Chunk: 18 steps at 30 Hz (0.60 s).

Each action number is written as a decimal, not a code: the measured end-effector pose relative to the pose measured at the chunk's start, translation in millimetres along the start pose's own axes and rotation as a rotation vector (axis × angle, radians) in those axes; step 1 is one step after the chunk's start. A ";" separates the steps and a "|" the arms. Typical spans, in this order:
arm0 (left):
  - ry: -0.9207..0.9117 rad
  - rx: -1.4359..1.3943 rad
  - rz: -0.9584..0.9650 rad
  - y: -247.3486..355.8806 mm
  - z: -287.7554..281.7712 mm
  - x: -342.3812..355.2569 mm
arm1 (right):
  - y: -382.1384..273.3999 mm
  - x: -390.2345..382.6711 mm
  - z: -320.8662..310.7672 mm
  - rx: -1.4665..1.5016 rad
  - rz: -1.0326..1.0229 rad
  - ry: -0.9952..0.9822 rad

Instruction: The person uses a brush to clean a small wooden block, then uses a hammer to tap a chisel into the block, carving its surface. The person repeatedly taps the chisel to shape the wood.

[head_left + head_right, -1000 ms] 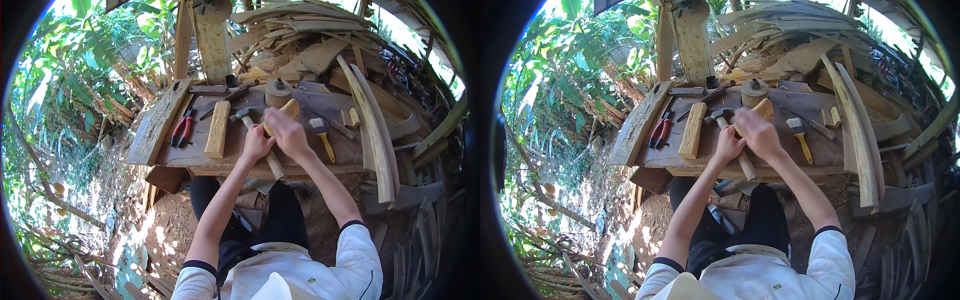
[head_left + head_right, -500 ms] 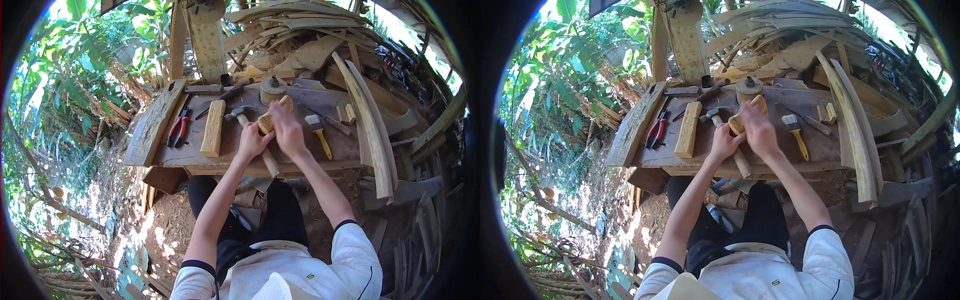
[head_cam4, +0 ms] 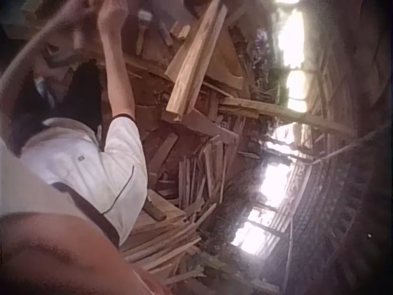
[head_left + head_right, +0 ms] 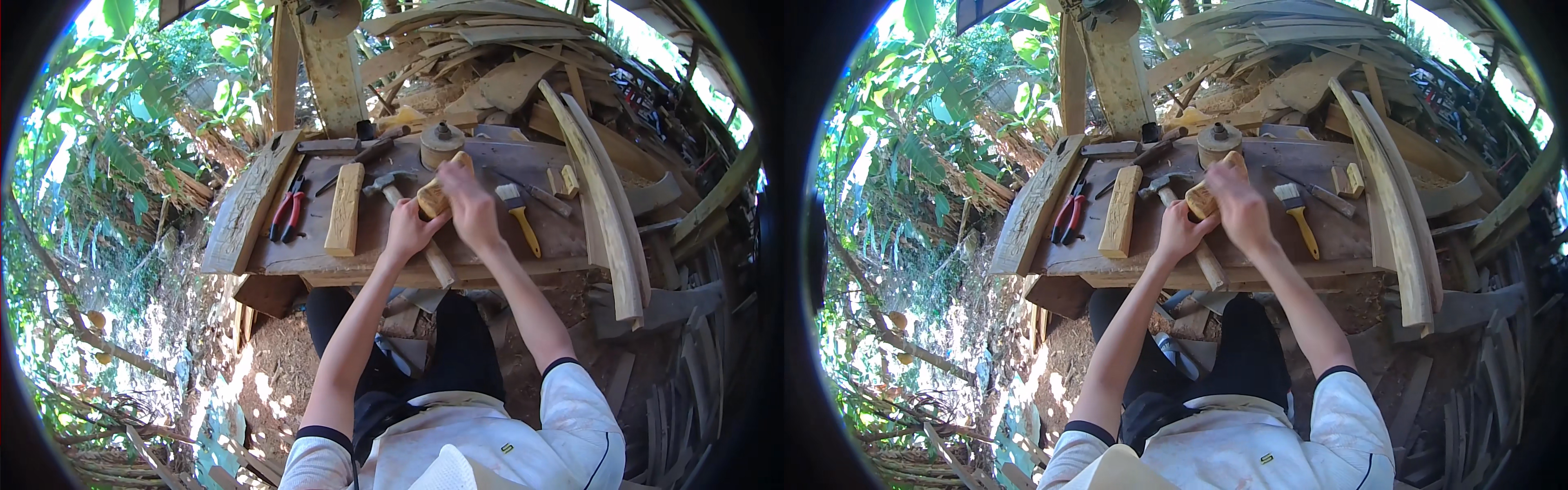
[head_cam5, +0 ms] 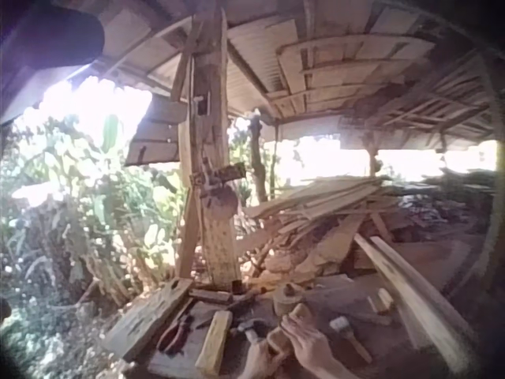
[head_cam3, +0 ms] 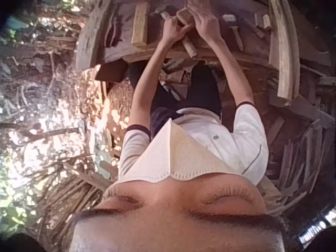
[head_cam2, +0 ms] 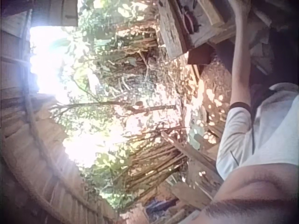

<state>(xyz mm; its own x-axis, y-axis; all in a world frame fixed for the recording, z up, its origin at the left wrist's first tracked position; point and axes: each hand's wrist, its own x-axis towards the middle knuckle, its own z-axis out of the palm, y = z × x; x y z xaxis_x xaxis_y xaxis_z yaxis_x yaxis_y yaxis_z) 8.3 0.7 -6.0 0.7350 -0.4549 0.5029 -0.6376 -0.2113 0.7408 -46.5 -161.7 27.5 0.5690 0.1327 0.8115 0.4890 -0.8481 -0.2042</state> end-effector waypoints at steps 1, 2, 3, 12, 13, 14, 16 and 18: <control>0.024 0.046 0.025 -8.4 -9.1 -2.3 | -19.8 -0.6 7.9 0.070 -0.058 -0.047; 0.044 0.084 0.057 -16.0 -14.0 -4.8 | -30.6 -1.4 10.6 0.128 -0.117 -0.094; 0.063 0.121 0.088 -23.4 -18.6 -7.3 | -23.3 5.7 10.9 0.142 -0.182 -0.132; -0.004 -0.025 -0.004 -7.8 -8.8 -1.4 | -9.3 5.2 -0.6 0.192 0.003 -0.030; 0.001 0.009 -0.016 -5.8 -5.6 1.4 | -0.3 13.6 -2.8 0.150 0.079 0.049; 0.001 0.019 0.005 -4.0 -3.7 1.1 | 4.6 17.3 -4.7 0.109 0.154 0.128; 0.004 0.052 0.048 -4.6 -5.1 -1.5 | -16.2 4.6 5.4 0.003 0.063 0.070; 0.051 0.077 0.135 -14.9 -13.6 -7.7 | -40.0 -3.4 15.4 0.096 -0.045 -0.031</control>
<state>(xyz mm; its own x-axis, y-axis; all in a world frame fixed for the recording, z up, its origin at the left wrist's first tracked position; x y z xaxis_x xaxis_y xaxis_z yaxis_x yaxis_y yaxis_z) 15.3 19.1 -14.9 0.6510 -0.4396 0.6188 -0.7456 -0.2175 0.6299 -57.9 -120.4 24.5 0.5647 0.1870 0.8038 0.5746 -0.7882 -0.2203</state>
